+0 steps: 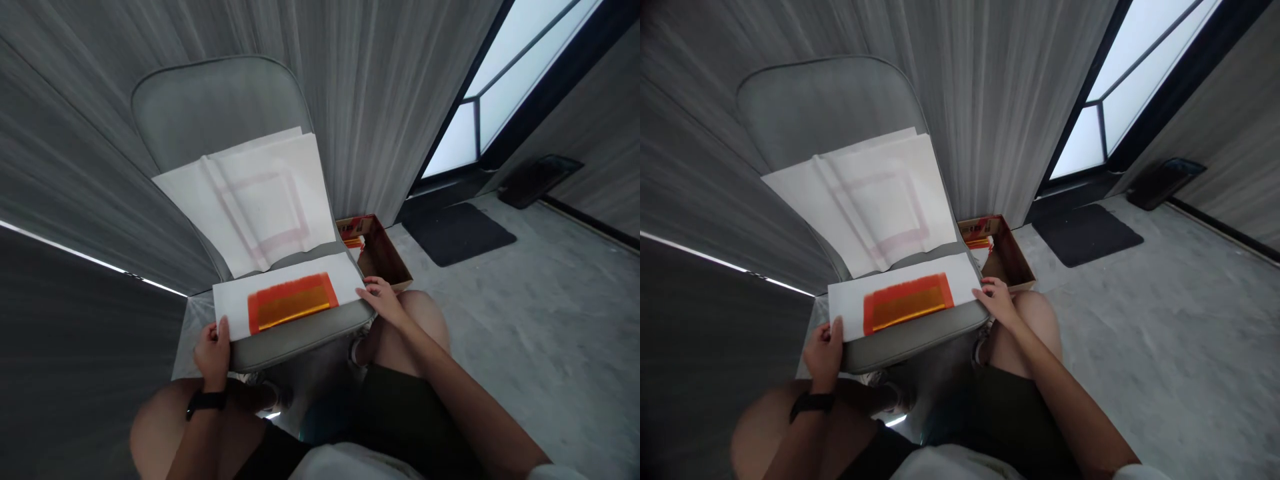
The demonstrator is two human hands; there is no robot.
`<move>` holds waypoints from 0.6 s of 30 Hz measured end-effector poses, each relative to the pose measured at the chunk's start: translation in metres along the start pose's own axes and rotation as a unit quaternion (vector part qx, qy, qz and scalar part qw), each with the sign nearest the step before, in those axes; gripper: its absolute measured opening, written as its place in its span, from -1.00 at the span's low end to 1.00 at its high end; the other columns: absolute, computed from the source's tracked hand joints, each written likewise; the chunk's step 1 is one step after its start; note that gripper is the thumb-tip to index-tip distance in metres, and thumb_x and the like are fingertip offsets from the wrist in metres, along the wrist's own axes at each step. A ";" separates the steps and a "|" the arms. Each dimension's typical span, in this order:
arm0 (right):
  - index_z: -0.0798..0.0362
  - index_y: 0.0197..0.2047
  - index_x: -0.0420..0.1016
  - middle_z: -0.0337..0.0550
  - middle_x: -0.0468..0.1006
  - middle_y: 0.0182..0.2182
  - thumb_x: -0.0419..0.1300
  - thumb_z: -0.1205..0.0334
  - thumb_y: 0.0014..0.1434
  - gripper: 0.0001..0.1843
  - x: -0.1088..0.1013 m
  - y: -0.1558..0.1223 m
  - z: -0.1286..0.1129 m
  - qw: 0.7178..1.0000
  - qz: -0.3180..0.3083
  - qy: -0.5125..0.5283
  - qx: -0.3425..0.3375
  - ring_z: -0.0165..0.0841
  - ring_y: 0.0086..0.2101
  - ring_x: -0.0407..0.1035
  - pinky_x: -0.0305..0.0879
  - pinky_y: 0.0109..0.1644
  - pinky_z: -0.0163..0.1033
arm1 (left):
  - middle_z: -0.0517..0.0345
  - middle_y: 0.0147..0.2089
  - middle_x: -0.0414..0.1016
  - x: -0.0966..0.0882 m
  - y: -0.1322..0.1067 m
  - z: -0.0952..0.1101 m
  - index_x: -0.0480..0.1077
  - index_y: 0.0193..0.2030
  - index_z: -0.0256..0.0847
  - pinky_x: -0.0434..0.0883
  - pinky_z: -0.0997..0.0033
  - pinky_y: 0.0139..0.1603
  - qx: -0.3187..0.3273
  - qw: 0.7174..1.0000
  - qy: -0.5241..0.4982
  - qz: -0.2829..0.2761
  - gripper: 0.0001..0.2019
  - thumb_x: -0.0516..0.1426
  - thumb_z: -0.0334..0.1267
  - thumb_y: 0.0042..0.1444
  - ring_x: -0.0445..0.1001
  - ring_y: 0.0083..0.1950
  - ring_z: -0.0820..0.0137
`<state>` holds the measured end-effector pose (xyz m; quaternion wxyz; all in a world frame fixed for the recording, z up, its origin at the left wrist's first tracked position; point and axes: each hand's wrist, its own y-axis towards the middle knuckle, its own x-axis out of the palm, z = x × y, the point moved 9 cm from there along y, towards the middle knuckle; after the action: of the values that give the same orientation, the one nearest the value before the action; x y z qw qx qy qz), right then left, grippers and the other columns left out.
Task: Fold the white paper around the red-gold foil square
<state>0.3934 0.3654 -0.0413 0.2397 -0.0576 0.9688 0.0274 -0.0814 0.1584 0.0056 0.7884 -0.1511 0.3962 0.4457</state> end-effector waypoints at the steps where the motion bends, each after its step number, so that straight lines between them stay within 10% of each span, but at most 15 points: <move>1: -0.04 -0.58 0.54 0.03 0.59 -0.03 0.34 -0.26 0.04 -0.54 -0.001 0.000 0.002 1.000 0.017 -0.003 0.010 -0.03 0.07 0.42 0.27 0.24 0.08 | 0.09 -0.39 0.53 0.001 0.001 0.000 0.47 -0.25 -0.15 0.33 0.30 -0.29 0.003 1.000 0.006 -0.008 -0.61 0.10 0.16 0.14 0.50 -0.31 0.20; 13: -0.05 -0.57 0.42 -0.02 0.47 -0.24 0.25 -0.01 0.02 -0.73 0.004 0.000 -0.002 0.994 0.094 -0.044 0.039 -0.07 -0.07 0.37 0.32 0.12 0.03 | -0.01 -0.26 0.62 0.009 0.008 -0.005 0.52 -0.15 -0.20 0.40 0.22 -0.18 -0.056 0.990 0.084 -0.095 -0.63 0.13 0.07 0.19 0.57 -0.20 0.11; 18: -0.06 -0.54 0.39 -0.02 0.46 -0.26 0.24 0.03 0.04 -0.77 0.006 -0.001 -0.003 0.994 0.097 -0.032 0.034 -0.06 -0.06 0.37 0.34 0.12 0.03 | -0.18 0.01 0.60 -0.004 0.006 0.042 0.52 0.09 -0.24 0.47 -0.03 0.09 0.092 0.985 0.148 0.003 -0.59 0.09 -0.02 0.27 0.56 0.04 -0.05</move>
<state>0.3867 0.3630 -0.0418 0.2682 0.0453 0.9621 0.0195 -0.0667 0.1839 0.0361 0.7305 -0.1409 0.5480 0.3824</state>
